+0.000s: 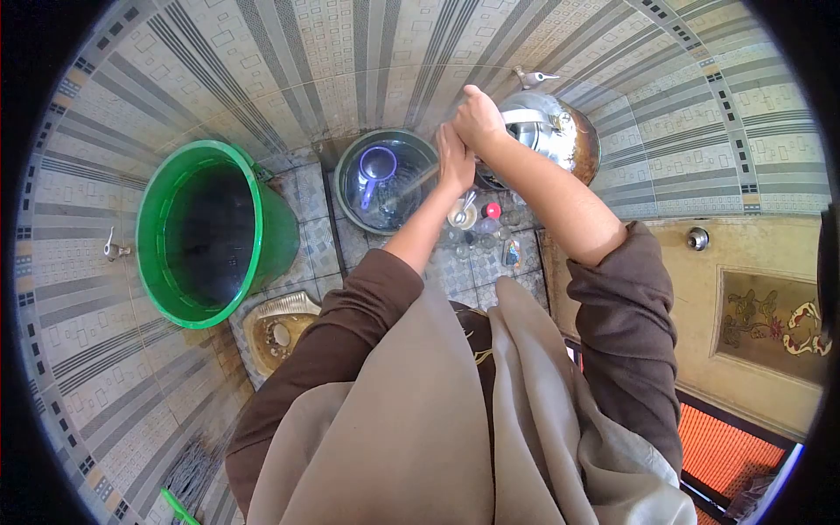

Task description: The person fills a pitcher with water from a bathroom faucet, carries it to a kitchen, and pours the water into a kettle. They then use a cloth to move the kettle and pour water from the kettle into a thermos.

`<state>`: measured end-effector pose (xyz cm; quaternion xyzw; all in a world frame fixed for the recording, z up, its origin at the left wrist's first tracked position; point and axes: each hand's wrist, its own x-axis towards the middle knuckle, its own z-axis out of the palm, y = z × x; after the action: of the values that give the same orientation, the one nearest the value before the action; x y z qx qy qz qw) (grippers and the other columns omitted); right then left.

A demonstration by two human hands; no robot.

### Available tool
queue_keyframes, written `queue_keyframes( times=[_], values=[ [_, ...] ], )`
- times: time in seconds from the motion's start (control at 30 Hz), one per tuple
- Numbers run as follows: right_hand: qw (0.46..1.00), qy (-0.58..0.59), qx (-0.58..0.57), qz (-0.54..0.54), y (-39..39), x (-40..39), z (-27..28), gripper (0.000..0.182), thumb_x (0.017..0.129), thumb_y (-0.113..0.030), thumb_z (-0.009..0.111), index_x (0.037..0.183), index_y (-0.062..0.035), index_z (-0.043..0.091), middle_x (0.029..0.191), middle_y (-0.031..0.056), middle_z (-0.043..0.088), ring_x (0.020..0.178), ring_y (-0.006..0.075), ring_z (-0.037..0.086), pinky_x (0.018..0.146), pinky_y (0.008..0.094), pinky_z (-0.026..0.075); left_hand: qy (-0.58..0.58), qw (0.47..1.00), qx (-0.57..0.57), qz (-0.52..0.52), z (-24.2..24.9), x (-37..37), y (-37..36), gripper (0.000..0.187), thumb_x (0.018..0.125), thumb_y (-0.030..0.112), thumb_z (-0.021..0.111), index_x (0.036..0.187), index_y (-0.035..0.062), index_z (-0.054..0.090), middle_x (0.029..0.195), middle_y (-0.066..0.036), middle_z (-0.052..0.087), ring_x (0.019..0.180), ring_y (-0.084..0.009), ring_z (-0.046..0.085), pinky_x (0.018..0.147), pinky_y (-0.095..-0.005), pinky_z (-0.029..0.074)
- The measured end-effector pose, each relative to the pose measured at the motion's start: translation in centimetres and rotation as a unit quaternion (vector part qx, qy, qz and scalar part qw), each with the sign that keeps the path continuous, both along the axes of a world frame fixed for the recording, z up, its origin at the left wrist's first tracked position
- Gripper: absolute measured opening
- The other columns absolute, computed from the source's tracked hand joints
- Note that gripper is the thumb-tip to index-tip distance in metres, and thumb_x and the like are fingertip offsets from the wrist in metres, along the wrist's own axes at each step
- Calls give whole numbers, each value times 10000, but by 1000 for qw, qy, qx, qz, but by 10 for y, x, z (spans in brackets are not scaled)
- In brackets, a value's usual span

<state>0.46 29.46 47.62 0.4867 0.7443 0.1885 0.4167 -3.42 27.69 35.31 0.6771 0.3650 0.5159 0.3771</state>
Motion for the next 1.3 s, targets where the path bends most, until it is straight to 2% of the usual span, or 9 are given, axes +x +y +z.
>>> queue_keyframes(
  times=[0.43,0.6,0.73,0.9,0.93,1.03,1.17,1.27,1.3],
  values=[
    [1000,9,2,20,5,-3,-3,200,771,-248,460,744,-198,651,753,-19,632,736,92,567,761,279,272,41,999,12,24,-9,-3,6,291,731,124,494,929,-51,372,923,-241,378,908,-401,354,790,-463,289],
    [1000,15,10,10,6,-2,-6,199,772,-240,460,741,-193,651,759,-20,632,736,93,567,764,280,273,40,998,-48,-15,-3,-7,6,323,717,110,516,955,-51,369,969,-243,382,942,-403,348,819,-457,286],
    [1000,23,10,5,6,1,-8,196,771,-231,462,729,-189,648,754,-19,632,739,96,568,766,280,276,53,998,-7,17,-7,-4,7,334,716,101,518,973,-48,364,986,-242,383,939,-402,352,814,-449,295],
    [991,110,39,-67,-4,22,-7,166,746,-210,490,691,-174,642,734,12,628,737,118,573,755,296,306,55,997,31,-53,6,-8,9,328,698,32,528,985,-25,380,953,-207,422,897,-383,392,787,-436,324],
    [990,112,42,-75,-9,28,-8,166,746,-210,490,691,-174,642,734,12,628,737,118,573,755,296,306,74,995,30,-67,10,-6,9,364,657,-8,561,983,-7,398,944,-184,437,891,-373,402,786,-430,325],
    [980,133,62,-134,-31,55,-18,175,767,-201,467,756,-180,640,762,18,630,743,119,582,778,304,296,99,986,66,-114,8,6,6,388,629,-23,573,982,3,415,934,-175,444,912,-363,408,831,-435,317],
    [922,285,221,-140,-85,98,-58,136,740,-173,472,737,-147,605,721,45,596,705,163,577,744,323,328,190,955,146,-174,3,26,-17,419,603,0,604,980,10,422,943,-166,444,933,-351,412,911,-466,269],
    [878,335,243,-242,-143,112,-70,142,655,-200,587,782,-136,588,744,58,582,720,174,572,724,327,333,247,920,175,-251,3,46,-49,424,580,-17,600,968,36,435,953,-136,447,985,-302,414,957,-458,229],
    [857,359,249,-274,-166,115,-74,213,612,-210,636,801,-130,580,757,63,578,726,181,570,719,328,333,252,908,204,-265,6,51,-63,329,632,0,538,945,40,447,941,-131,456,978,-291,423,963,-447,230]
  ],
)
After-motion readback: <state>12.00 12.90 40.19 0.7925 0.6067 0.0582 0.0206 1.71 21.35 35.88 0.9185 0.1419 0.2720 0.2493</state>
